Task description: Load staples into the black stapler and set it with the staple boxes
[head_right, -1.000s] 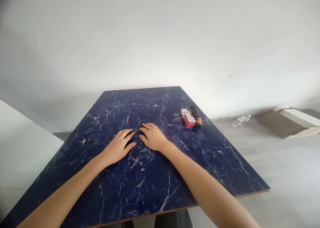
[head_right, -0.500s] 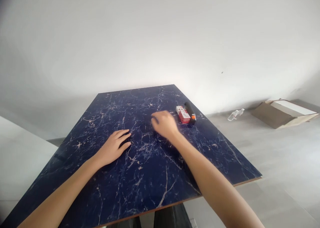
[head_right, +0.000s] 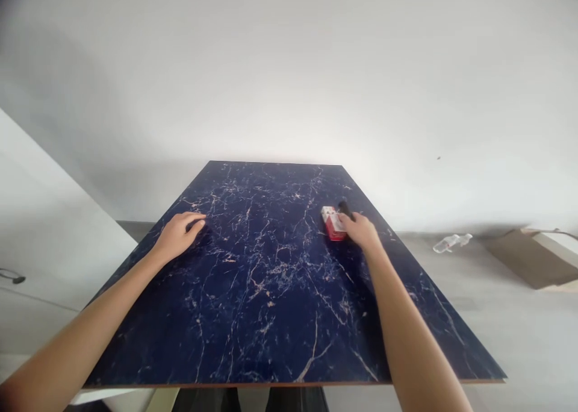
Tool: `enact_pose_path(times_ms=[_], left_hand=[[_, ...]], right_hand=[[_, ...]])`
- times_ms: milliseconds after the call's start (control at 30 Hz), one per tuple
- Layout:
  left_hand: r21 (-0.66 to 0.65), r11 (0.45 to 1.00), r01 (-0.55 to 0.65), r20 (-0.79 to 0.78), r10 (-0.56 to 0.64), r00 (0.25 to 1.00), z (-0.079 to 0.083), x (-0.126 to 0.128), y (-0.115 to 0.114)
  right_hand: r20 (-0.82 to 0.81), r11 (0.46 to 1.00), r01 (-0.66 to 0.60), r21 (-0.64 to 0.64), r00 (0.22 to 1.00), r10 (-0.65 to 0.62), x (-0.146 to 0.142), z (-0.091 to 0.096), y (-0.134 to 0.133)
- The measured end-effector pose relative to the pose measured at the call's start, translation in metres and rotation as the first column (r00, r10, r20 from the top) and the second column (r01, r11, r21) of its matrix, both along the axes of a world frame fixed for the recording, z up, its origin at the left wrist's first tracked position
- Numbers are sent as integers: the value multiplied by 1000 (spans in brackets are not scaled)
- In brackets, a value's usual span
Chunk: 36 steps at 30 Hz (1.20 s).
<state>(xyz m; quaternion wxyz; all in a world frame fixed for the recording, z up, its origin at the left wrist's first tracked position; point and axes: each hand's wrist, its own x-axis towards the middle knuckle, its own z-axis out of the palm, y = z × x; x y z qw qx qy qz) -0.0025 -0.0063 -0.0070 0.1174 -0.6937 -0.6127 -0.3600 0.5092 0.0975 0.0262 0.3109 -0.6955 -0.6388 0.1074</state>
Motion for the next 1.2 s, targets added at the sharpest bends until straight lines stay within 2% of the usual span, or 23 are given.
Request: enact_pose_path(times_ms=[133, 233, 333, 400, 467, 533, 600, 700, 800, 867, 933, 1033, 1133, 1200], left_hand=[[9, 1000, 19, 5, -19, 1000, -2, 7, 1], [-5, 999, 50, 36, -50, 998, -2, 14, -4], [-85, 994, 62, 158, -48, 986, -1, 20, -8], [-144, 989, 27, 243, 9, 970, 0, 19, -9], [-182, 983, -23, 302, 78, 950, 3, 14, -10], [-210, 977, -23, 351, 98, 931, 6, 8, -11], [-241, 970, 42, 382, 56, 922, 8, 3, -12], [-260, 958, 121, 374, -15, 927, 9, -2, -11], [-273, 961, 52, 307, 36, 951, 8, -4, -9], [-291, 956, -18, 266, 99, 959, 9, -3, -9], [-313, 948, -52, 260, 138, 956, 9, -2, -10], [-318, 945, -70, 265, 160, 951, 10, -1, -11], [-289, 955, -64, 234, 135, 963, 9, -1, -12], [-276, 960, -55, 217, 118, 969, 8, -1, -12]], right_hand=[[12, 983, -185, 8, 983, 185, -94, 0, -7], [-22, 955, -297, 0, 955, 297, -185, 0, -14], [-80, 927, -374, 5, 924, 373, -273, 1, -25], [-114, 911, -413, 11, 904, 412, -317, 1, -29], [-144, 900, -435, 19, 890, 433, -341, 2, -26], [-166, 897, -440, 40, 882, 440, -344, 3, -15], [-174, 882, -465, 77, 865, 471, -334, 4, 3], [-183, 794, -600, 99, 773, 608, -314, 1, 27], [-172, 696, -710, 107, 676, 717, -308, -3, 39], [-155, 670, -734, 109, 653, 741, -311, -6, 44], [-138, 676, -728, 116, 662, 737, -313, -7, 48], [-98, 722, -680, 126, 716, 691, -309, -6, 56], [-34, 775, -617, 139, 779, 627, -291, 2, 64], [28, 774, -613, 159, 786, 617, -277, 10, 65]])
